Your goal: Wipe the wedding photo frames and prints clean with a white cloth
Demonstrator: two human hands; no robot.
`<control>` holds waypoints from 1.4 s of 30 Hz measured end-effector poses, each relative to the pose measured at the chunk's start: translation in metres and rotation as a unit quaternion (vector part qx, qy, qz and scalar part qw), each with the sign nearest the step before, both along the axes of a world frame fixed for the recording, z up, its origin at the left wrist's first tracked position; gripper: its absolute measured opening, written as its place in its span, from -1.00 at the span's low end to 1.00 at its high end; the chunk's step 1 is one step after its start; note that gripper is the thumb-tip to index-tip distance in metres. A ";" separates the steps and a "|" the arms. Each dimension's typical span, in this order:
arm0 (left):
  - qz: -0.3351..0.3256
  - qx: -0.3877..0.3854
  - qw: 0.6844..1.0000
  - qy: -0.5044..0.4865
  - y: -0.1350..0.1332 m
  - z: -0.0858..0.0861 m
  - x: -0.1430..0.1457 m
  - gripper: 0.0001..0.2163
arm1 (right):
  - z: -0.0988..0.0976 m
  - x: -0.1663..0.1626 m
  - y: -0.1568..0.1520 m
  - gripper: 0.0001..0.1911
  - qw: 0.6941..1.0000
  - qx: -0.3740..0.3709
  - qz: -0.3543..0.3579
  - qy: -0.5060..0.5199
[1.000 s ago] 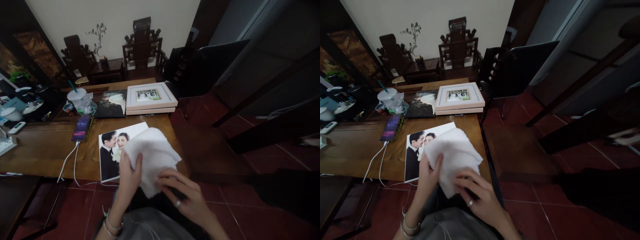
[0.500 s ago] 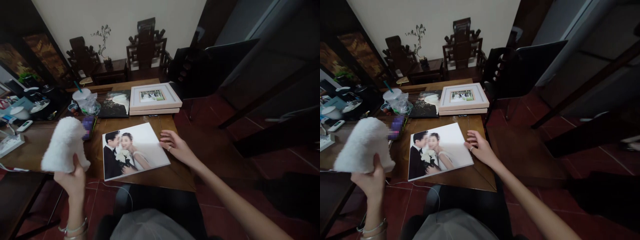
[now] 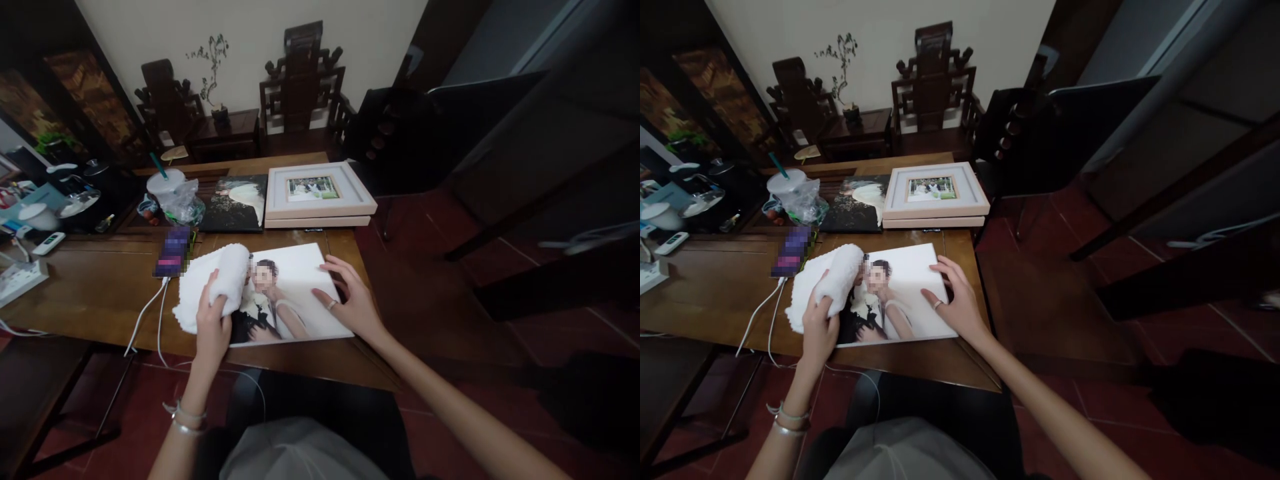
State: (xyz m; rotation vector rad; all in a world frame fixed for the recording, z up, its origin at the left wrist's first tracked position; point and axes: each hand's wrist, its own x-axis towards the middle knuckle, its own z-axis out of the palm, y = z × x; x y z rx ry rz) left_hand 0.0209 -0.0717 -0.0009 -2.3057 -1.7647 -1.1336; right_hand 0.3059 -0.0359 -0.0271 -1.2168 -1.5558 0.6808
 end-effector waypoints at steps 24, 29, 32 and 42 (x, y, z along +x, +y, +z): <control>0.010 0.210 0.977 0.042 0.044 0.034 -0.031 -0.75 | -0.001 0.006 0.007 -0.91 0.998 0.047 0.025 -0.032; -0.038 0.059 0.993 0.097 0.036 0.018 -0.017 -0.91 | -0.001 0.007 0.008 -0.88 0.999 0.032 0.034 -0.020; -0.002 0.025 0.998 0.050 0.036 0.018 -0.008 -0.89 | 0.000 0.007 0.007 -0.86 0.999 0.022 0.027 -0.027; -0.009 -0.002 0.997 0.073 0.044 -0.001 -0.006 -0.74 | 0.006 0.006 0.001 -0.91 0.997 0.055 -0.023 -0.057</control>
